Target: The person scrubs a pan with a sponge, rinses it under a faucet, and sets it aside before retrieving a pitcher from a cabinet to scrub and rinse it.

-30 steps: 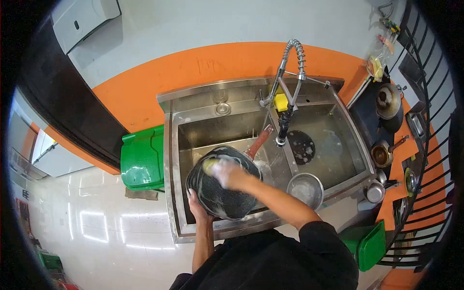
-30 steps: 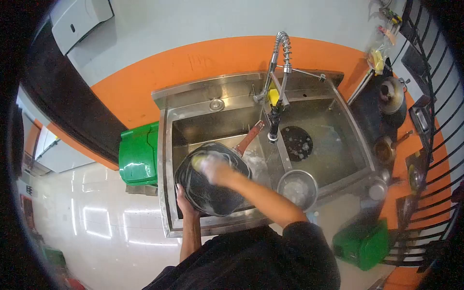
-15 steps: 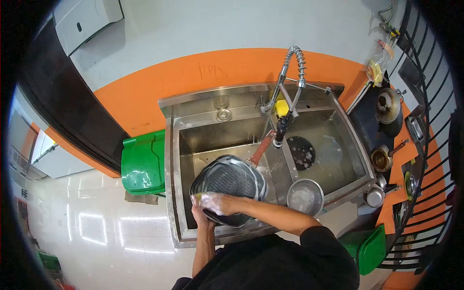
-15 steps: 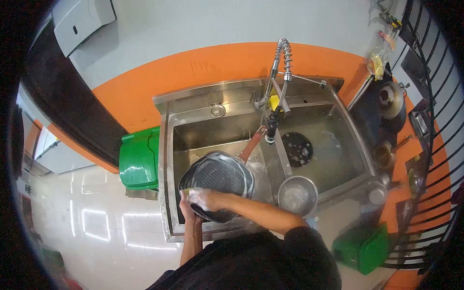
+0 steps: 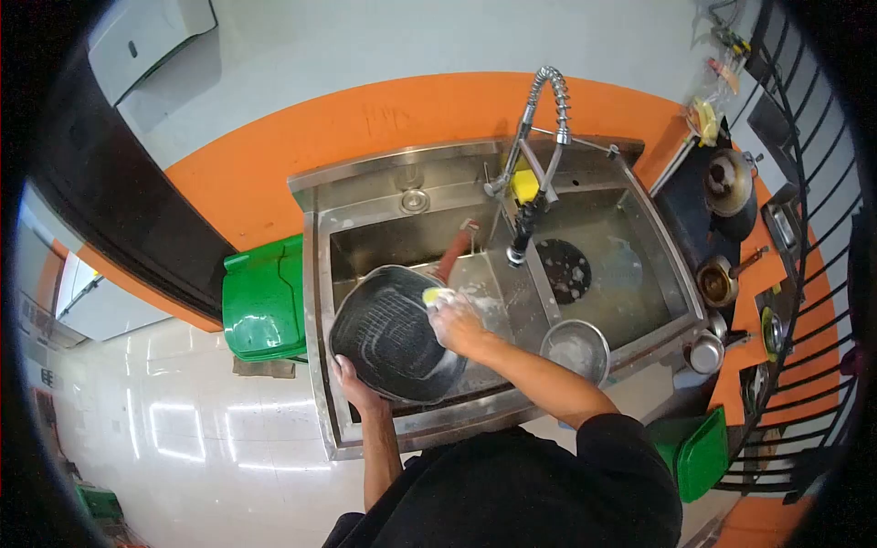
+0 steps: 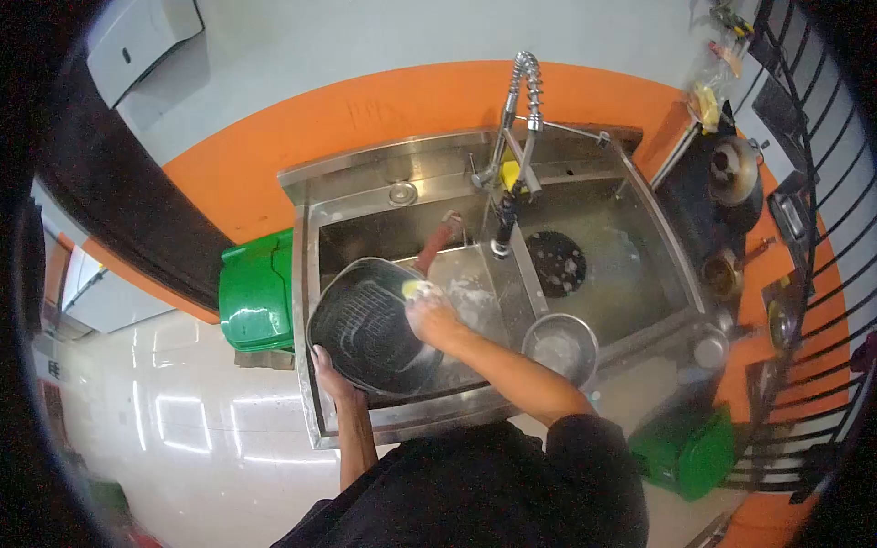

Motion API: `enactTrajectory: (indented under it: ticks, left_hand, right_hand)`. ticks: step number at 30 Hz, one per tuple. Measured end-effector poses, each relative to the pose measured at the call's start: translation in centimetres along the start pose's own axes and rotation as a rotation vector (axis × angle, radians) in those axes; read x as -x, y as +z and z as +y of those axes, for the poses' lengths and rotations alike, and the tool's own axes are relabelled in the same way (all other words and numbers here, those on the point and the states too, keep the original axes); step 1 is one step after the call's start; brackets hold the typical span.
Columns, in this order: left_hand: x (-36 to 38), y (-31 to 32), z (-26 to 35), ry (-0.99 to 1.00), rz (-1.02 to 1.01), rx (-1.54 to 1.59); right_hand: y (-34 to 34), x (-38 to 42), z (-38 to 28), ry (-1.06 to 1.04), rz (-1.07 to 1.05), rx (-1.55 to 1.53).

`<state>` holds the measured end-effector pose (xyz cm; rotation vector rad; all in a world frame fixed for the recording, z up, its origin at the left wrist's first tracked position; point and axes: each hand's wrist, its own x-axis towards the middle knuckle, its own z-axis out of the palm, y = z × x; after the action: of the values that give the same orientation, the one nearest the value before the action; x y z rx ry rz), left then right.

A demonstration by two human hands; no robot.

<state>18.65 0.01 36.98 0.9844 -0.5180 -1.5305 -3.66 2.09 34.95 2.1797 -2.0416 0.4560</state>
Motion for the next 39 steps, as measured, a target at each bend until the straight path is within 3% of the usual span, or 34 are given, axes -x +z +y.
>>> enactTrajectory:
  ticks: [1,3,5,7,9,10,11,14,16,17,19,20,22,26,27,29,31,32,35,37,38,39]
  left_hand:
    - [-0.3,-0.1,-0.1,-0.01,-0.007,-0.005]
    - [-0.7,-0.4,-0.7,0.023,-0.044,0.064]
    - [-1.2,-0.8,-2.0,-0.007,-0.04,0.057]
    - [-2.3,-1.7,-3.6,-0.029,-0.019,0.04]
    - [-2.7,-1.7,-4.6,-0.064,-0.051,0.054]
    - [-2.0,-0.5,-3.9,-0.051,0.039,-0.056]
    - [-1.4,0.7,-3.3,-0.033,0.13,-0.163]
    - [-2.3,-0.2,-4.5,-0.01,0.144,-0.179]
    - [-2.1,0.0,-4.8,0.024,0.156,-0.278]
    - [-2.5,-0.3,-5.5,0.021,0.156,-0.276]
    - [-3.4,-1.4,-7.5,0.061,0.071,-0.285]
    - [-3.6,-1.6,-8.4,0.074,0.066,-0.324]
    - [-2.9,-0.3,-9.3,-0.006,0.05,-0.271]
    - [-2.4,0.8,-12.2,-0.139,0.088,-0.308]
    - [-2.0,1.8,-12.3,-0.221,0.151,-0.288]
    - [-2.8,0.9,-14.7,-0.177,0.166,-0.414]
    - [-4.1,0.1,-17.3,-0.337,0.276,-0.606]
    - [-8.6,-5.9,-23.4,-0.371,0.243,-0.677]
    - [-6.8,-3.6,-24.5,-0.265,0.239,-0.889]
    - [-6.7,-3.5,-25.9,-0.289,0.281,-0.857]
    - [-7.6,-4.6,-27.9,-0.311,0.304,-0.724]
    - [-8.2,-5.5,-29.5,-0.33,0.325,-0.595]
  right_hand:
    - [-1.0,1.2,-0.1,0.013,-0.002,0.003]
    - [-2.7,3.9,-0.4,-0.031,-0.416,-0.379]
    - [-0.9,6.6,-1.1,-0.023,-0.405,-0.922]
    - [-2.4,7.3,-1.3,-0.084,-0.542,-0.882]
    - [-2.7,8.5,-0.2,-0.058,-0.503,-1.049]
    - [-3.3,9.5,0.6,-0.03,-0.362,-1.057]
    - [-4.3,10.8,1.9,-0.007,-0.224,-1.058]
    - [-11.4,14.6,4.0,0.287,0.058,-0.767]
    - [-12.6,18.5,5.3,0.517,0.029,-0.425]
    - [-13.1,19.8,5.7,0.516,0.027,-0.422]
    - [-14.1,21.6,6.1,0.37,-0.219,-0.009]
    - [-14.4,21.5,6.8,0.388,-0.244,-0.052]
    - [-15.4,17.9,8.9,0.677,-0.125,-0.536]
    - [-10.2,9.6,17.5,0.634,0.434,-0.673]
    - [-9.2,7.3,19.6,0.654,0.396,-0.652]
    - [-5.5,3.5,22.8,0.708,0.413,-0.901]
    - [-6.3,0.2,21.6,0.641,0.279,-1.336]
    - [-7.3,-0.9,20.9,0.632,0.263,-1.347]
    - [-7.6,-3.0,19.4,0.697,0.172,-1.314]
    - [-6.9,-4.1,18.6,0.709,0.333,-1.255]
    - [-6.8,-4.7,17.6,0.734,0.496,-1.238]
    - [-5.4,-4.8,18.1,0.815,0.521,-1.186]
